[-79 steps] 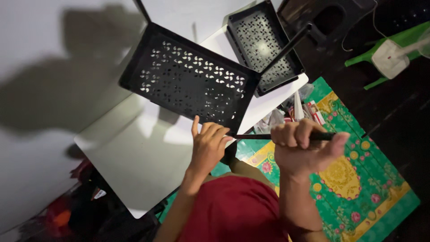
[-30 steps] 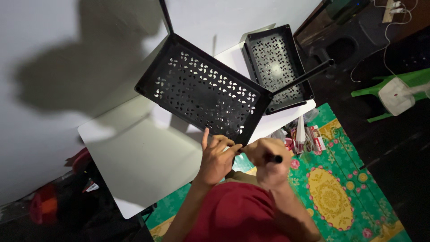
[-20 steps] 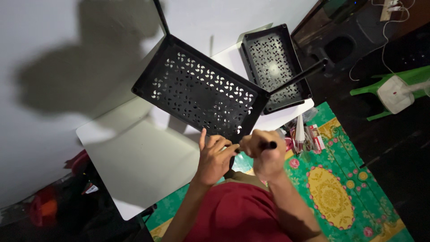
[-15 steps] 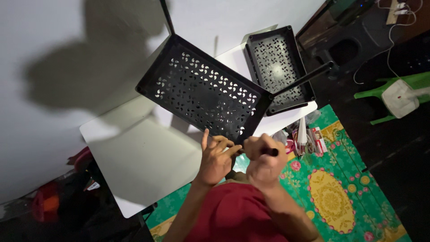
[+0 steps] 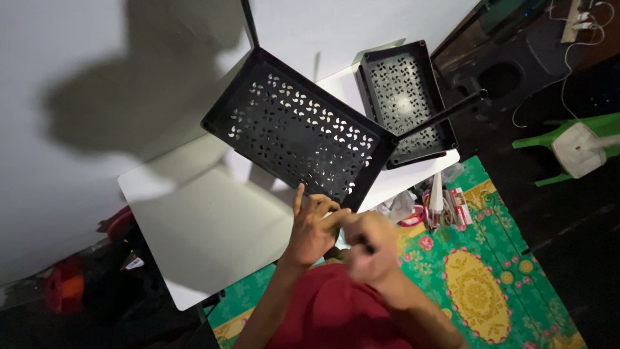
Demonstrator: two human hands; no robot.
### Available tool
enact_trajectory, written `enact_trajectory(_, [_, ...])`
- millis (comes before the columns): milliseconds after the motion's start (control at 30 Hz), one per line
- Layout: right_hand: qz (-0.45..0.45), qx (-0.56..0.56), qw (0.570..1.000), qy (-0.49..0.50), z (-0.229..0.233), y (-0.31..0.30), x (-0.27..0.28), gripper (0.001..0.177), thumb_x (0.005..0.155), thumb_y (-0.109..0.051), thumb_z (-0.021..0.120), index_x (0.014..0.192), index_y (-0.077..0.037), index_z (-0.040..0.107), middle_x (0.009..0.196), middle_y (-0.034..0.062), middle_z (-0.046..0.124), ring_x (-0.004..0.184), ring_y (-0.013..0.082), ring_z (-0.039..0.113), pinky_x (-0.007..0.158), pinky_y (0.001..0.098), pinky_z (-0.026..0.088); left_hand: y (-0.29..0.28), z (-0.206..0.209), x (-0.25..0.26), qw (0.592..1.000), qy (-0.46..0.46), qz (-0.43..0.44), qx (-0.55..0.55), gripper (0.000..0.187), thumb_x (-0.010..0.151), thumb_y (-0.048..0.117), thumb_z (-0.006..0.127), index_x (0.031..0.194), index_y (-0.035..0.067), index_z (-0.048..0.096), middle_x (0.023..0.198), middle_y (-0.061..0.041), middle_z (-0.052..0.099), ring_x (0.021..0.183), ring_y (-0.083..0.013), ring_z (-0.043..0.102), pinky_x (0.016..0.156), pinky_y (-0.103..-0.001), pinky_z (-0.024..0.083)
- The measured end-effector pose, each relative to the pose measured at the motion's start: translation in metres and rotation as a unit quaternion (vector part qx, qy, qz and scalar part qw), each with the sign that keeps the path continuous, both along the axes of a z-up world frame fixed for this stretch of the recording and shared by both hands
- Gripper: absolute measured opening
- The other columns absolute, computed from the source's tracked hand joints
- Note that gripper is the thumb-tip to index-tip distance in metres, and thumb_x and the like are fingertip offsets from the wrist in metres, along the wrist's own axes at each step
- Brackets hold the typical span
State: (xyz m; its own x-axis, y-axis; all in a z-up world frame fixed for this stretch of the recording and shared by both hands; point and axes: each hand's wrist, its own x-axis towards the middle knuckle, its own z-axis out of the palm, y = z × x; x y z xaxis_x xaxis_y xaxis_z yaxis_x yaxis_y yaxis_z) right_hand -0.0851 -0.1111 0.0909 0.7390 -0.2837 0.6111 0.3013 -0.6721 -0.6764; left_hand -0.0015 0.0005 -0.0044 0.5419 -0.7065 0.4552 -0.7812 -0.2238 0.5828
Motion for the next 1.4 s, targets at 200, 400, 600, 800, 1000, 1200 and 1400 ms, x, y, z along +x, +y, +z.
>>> enact_trajectory(200, [0.138, -0.009, 0.99, -0.038, -0.015, 0.034, 0.021, 0.027, 0.097, -0.031, 0.063, 0.088, -0.005, 0.06, 0.077, 0.0112, 0.058, 0.069, 0.0294, 0.062, 0.068, 0.0408, 0.047, 0.005, -0.007, 0.007, 0.994, 0.024, -0.044, -0.095, 0.057, 0.073, 0.041, 0.055, 0.115, 0.009, 0.076, 0.106, -0.003, 0.065, 0.116, -0.025, 0.056, 0.124, -0.062, 0.012])
enact_trajectory(400, [0.037, 0.091, 0.99, -0.103, -0.007, -0.008, -0.016, 0.033, 0.11, -0.031, 0.054, 0.094, -0.003, 0.056, 0.085, 0.0143, 0.055, 0.074, 0.0274, 0.054, 0.066, 0.0373, 0.045, -0.003, -0.012, -0.008, 1.0, 0.015, 0.019, 0.012, 0.023, 0.086, 0.023, 0.079, 0.106, 0.013, 0.076, 0.101, 0.001, 0.067, 0.113, -0.0227, 0.058, 0.127, -0.061, 0.016])
enact_trajectory(600, [-0.141, 0.378, 0.892, -0.205, 0.025, -0.079, -0.062, 0.053, 0.111, -0.056, 0.044, 0.086, -0.009, 0.045, 0.058, -0.0005, 0.028, 0.046, 0.0064, 0.018, 0.044, 0.0258, 0.018, -0.004, 0.005, -0.001, 0.998, 0.056, 0.007, -0.016, 0.033, 0.081, 0.018, 0.085, 0.107, 0.01, 0.067, 0.102, 0.0, 0.067, 0.113, -0.0226, 0.059, 0.127, -0.061, 0.016])
enact_trajectory(800, [-0.208, 0.386, 0.885, -0.155, 0.01, -0.078, -0.08, 0.055, 0.109, -0.059, 0.039, 0.086, -0.009, 0.041, 0.056, -0.0014, 0.027, 0.042, 0.0045, 0.014, 0.044, 0.0276, 0.017, 0.0, 0.005, -0.002, 0.998, 0.057, -0.002, -0.01, 0.032, 0.081, 0.016, 0.086, 0.104, 0.012, 0.064, 0.103, -0.001, 0.066, 0.113, -0.0238, 0.059, 0.126, -0.061, 0.014])
enact_trajectory(1000, [-0.25, 0.39, 0.875, -0.142, -0.001, -0.073, -0.089, 0.054, 0.11, -0.058, 0.038, 0.085, -0.01, 0.041, 0.057, -0.0012, 0.029, 0.042, 0.0048, 0.016, 0.043, 0.0273, 0.017, 0.001, 0.006, -0.002, 0.999, 0.053, -0.01, -0.001, 0.028, 0.082, 0.015, 0.084, 0.101, 0.011, 0.065, 0.103, 0.001, 0.066, 0.112, -0.0237, 0.059, 0.125, -0.062, 0.012])
enact_trajectory(1200, [-0.233, 0.38, 0.884, -0.144, -0.007, -0.08, -0.086, 0.053, 0.108, -0.058, 0.039, 0.084, -0.011, 0.042, 0.055, -0.002, 0.03, 0.039, 0.0044, 0.019, 0.041, 0.0283, 0.02, 0.002, 0.017, 0.0, 0.996, -0.056, -0.048, 0.046, 0.023, 0.084, 0.0, 0.071, 0.105, 0.009, 0.072, 0.106, -0.003, 0.065, 0.11, -0.0232, 0.061, 0.123, -0.068, 0.016])
enact_trajectory(1400, [-0.185, 0.426, 0.874, -0.142, -0.014, -0.079, -0.083, 0.054, 0.112, -0.055, 0.04, 0.085, -0.009, 0.043, 0.056, -0.0026, 0.029, 0.041, 0.0043, 0.019, 0.042, 0.027, 0.019, 0.0, 0.035, 0.002, 0.987, -0.091, -0.083, 0.099, 0.02, 0.088, 0.0, 0.07, 0.107, 0.001, 0.07, 0.102, -0.009, 0.063, 0.1, -0.0251, 0.062, 0.12, -0.068, 0.029])
